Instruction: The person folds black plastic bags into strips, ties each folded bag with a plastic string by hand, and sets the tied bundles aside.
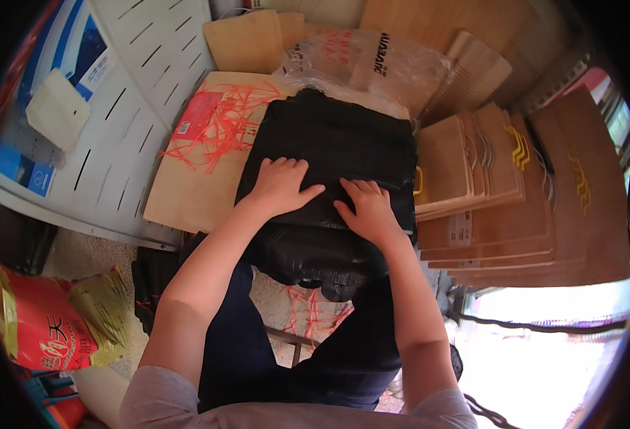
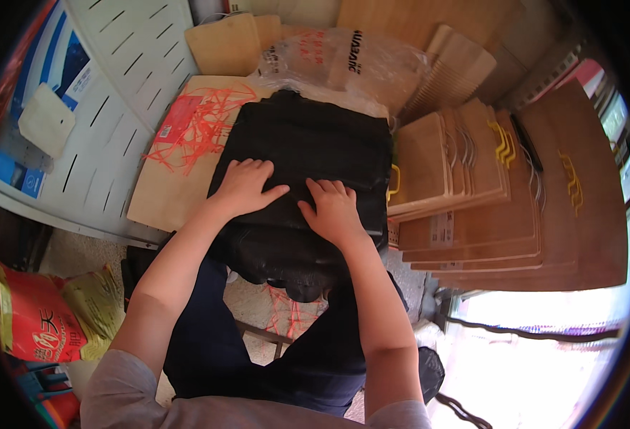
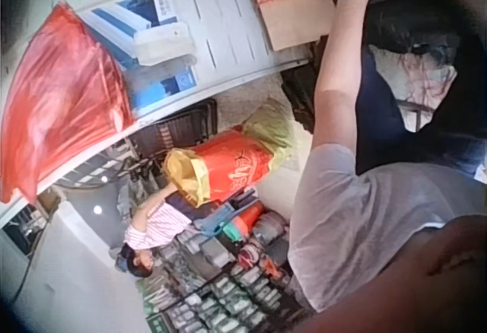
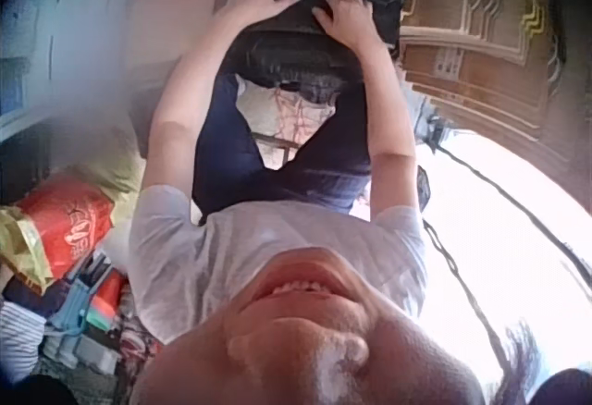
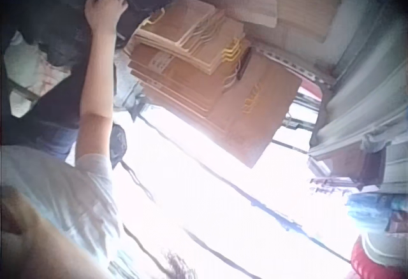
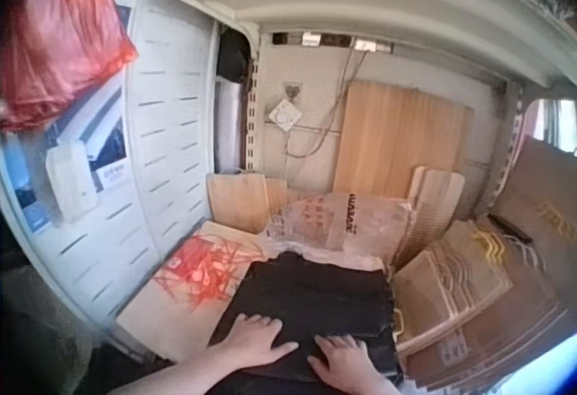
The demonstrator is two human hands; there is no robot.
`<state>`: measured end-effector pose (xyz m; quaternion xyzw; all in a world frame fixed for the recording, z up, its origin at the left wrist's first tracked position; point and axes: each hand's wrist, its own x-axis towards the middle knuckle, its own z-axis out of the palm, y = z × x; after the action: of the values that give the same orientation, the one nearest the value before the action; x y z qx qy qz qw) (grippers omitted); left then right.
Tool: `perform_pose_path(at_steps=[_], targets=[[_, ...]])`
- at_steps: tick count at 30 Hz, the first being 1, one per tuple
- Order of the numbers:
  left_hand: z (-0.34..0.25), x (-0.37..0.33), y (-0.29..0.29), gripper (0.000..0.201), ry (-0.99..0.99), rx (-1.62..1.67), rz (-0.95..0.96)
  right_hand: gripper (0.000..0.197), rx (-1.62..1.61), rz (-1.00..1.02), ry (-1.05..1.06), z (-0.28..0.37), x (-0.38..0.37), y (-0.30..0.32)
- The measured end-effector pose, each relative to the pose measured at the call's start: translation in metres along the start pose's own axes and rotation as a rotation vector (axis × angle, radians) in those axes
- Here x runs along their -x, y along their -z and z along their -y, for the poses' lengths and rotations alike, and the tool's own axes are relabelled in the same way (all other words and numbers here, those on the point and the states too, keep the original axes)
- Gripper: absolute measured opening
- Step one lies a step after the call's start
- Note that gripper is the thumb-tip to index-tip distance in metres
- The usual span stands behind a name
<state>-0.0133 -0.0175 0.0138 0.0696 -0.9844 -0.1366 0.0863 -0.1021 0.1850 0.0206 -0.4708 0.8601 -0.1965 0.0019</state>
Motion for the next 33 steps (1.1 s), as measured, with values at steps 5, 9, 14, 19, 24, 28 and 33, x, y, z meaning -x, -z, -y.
perform_pose_path(at_steps=[5,9,14,19,24,28,33], targets=[[-0.003,0.009,-0.006,0.049,-0.039,0.015,-0.026,0.052,-0.022,0.195,-0.089,0.0,-0.01,0.01],[-0.009,0.015,-0.011,0.05,-0.027,0.012,-0.085,0.046,-0.05,0.261,-0.104,-0.002,-0.011,0.012],[-0.011,0.017,-0.01,0.052,0.006,0.058,0.014,0.043,-0.077,0.251,-0.108,0.001,-0.01,0.011],[-0.01,0.017,0.001,0.049,-0.129,0.105,-0.122,0.045,-0.121,0.239,-0.087,0.006,-0.008,0.017],[-0.009,0.016,0.018,0.046,-0.373,0.125,-0.422,0.045,-0.304,0.154,-0.02,0.019,-0.005,0.043],[0.009,0.005,0.04,0.038,-0.397,0.08,-0.503,0.034,-0.34,0.188,-0.076,0.02,0.002,0.055],[0.14,0.021,0.037,0.016,0.397,-0.052,-0.67,0.028,-0.71,0.192,-0.328,-0.009,0.006,0.049]])
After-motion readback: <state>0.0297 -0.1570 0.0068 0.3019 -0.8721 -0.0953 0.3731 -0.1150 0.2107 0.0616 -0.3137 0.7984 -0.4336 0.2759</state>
